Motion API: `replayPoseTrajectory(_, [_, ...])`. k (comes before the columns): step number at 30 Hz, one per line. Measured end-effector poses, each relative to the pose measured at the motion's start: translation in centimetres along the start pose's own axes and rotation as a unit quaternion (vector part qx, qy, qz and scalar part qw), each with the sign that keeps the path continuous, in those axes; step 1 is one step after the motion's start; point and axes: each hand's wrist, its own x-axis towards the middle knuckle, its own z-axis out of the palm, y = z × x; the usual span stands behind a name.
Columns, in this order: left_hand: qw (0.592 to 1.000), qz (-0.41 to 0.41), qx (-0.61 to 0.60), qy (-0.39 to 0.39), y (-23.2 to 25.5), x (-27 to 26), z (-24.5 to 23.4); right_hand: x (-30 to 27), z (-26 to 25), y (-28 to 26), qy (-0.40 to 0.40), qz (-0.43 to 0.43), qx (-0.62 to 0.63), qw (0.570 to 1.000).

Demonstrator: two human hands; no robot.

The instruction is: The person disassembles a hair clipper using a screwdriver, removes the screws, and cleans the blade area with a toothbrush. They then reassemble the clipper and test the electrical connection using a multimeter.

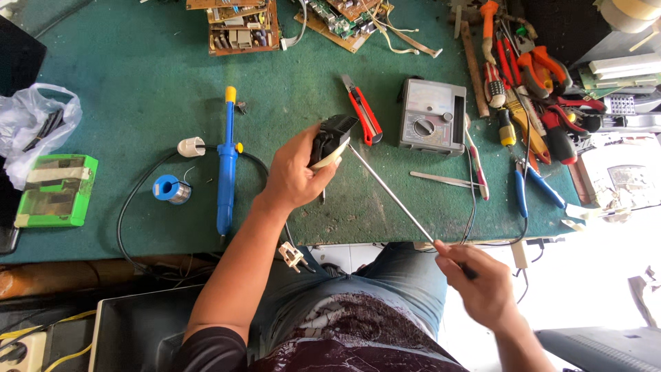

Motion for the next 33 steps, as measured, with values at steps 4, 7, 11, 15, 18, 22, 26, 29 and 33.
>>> replayPoseTrajectory(4, [0.999,-0.017,-0.021,-0.027,0.3,0.0,0.1,0.4,-0.9,0.3,-0.051,0.151,0.161,0.974])
replayPoseTrajectory(7, [0.998,-0.061,-0.014,-0.020,0.6,0.1,0.4,0.7,-0.6,-0.6,-0.053,0.131,0.045,0.989])
replayPoseTrajectory(11, [0.999,-0.040,-0.004,-0.016,0.0,-0.3,0.8,0.6,0.0,0.3,-0.001,0.040,-0.035,0.999])
replayPoseTrajectory(15, [0.999,-0.044,-0.004,-0.019,0.2,-0.1,0.5,1.1,-0.2,0.6,-0.040,0.164,0.160,0.973])
replayPoseTrajectory(18, [0.987,-0.152,-0.054,0.016,1.2,0.3,0.6,1.8,-0.6,0.4,-0.065,0.133,0.105,0.983])
replayPoseTrajectory(22, [0.852,-0.291,-0.402,0.167,0.5,1.6,0.9,2.4,-0.7,-0.4,0.029,0.083,0.155,0.984])
replayPoseTrajectory(26, [0.760,-0.327,-0.517,0.220,-0.6,1.6,-0.2,2.6,0.4,0.6,0.058,0.082,0.211,0.972])
replayPoseTrajectory(29, [0.737,-0.350,-0.533,0.223,-1.1,1.0,0.1,2.4,1.3,1.2,0.048,0.084,0.242,0.965])
replayPoseTrajectory(33, [0.706,-0.418,-0.539,0.191,-0.6,1.0,0.5,2.1,2.0,0.9,0.040,0.069,0.264,0.961])
